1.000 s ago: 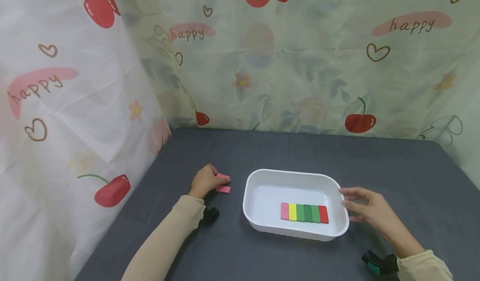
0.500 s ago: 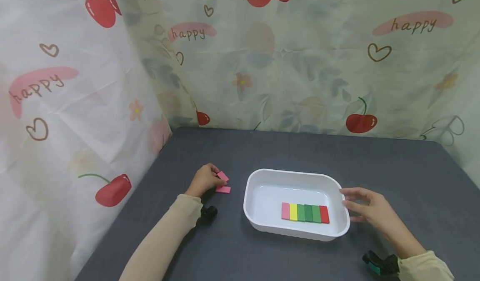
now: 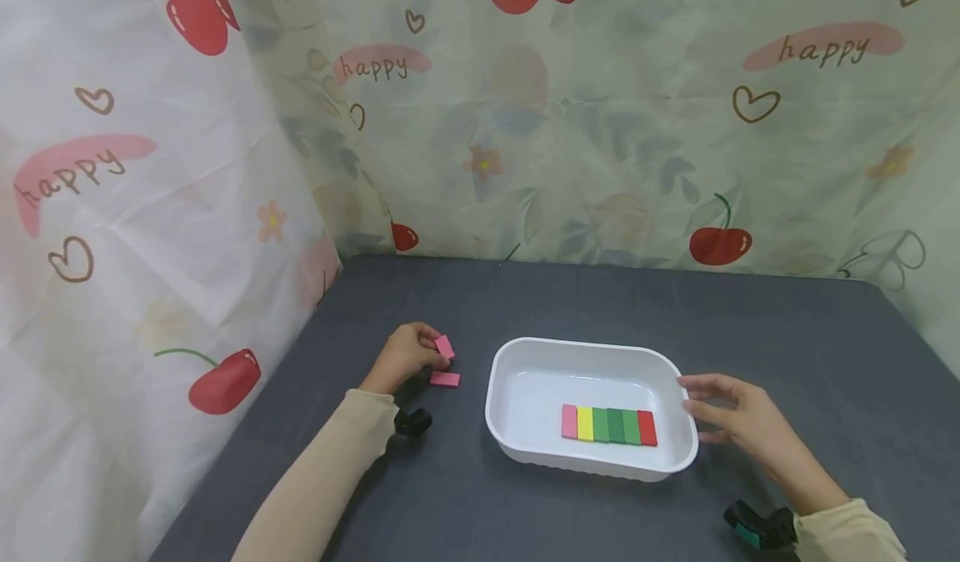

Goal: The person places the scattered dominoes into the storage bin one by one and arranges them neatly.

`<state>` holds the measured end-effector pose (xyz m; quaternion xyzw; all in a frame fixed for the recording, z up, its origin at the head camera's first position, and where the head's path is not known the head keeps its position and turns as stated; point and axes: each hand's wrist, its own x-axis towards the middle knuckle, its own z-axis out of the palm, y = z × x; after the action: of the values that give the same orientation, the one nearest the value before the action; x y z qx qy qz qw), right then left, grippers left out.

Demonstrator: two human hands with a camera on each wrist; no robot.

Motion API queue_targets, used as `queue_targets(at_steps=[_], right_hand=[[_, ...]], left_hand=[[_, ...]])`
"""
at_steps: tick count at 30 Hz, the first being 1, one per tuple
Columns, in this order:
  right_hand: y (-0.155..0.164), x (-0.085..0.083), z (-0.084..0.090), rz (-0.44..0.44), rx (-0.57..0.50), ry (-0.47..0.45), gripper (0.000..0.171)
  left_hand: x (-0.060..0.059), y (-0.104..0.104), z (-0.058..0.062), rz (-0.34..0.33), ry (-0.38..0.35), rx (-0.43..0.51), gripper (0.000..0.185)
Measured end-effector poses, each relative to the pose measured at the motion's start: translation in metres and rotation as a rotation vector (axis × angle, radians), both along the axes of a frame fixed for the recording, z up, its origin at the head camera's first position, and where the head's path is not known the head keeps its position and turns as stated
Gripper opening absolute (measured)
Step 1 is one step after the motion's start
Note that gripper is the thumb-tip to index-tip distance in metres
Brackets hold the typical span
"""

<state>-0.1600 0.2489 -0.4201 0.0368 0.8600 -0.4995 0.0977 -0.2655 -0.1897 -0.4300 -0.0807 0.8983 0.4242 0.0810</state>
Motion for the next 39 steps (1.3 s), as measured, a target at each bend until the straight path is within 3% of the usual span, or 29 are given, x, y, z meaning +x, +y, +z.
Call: queue_targets(at_steps=[10, 20, 28, 39], right_hand=[[0.000, 0.001, 0.001, 0.003, 0.002, 0.007, 0.058], [0.000, 0.000, 0.001, 0.001, 0.002, -0.003, 0.058], [0.001, 0.000, -0.001, 0.008, -0.004, 0.006, 0.059], [0.001, 0.001, -0.002, 0.011, -0.007, 0.011, 0.059]], left_hand=[[0.025, 0.020, 0.038, -0.095, 0.028, 0.153, 0.045], [0.053, 0.053, 0.062, -0.275, 0.043, 0.195, 0.044], [0.065, 0.078, 0.060, -0.382, 0.037, 0.133, 0.044], [0.070, 0.105, 0.044, -0.439, 0.006, 0.063, 0.037]])
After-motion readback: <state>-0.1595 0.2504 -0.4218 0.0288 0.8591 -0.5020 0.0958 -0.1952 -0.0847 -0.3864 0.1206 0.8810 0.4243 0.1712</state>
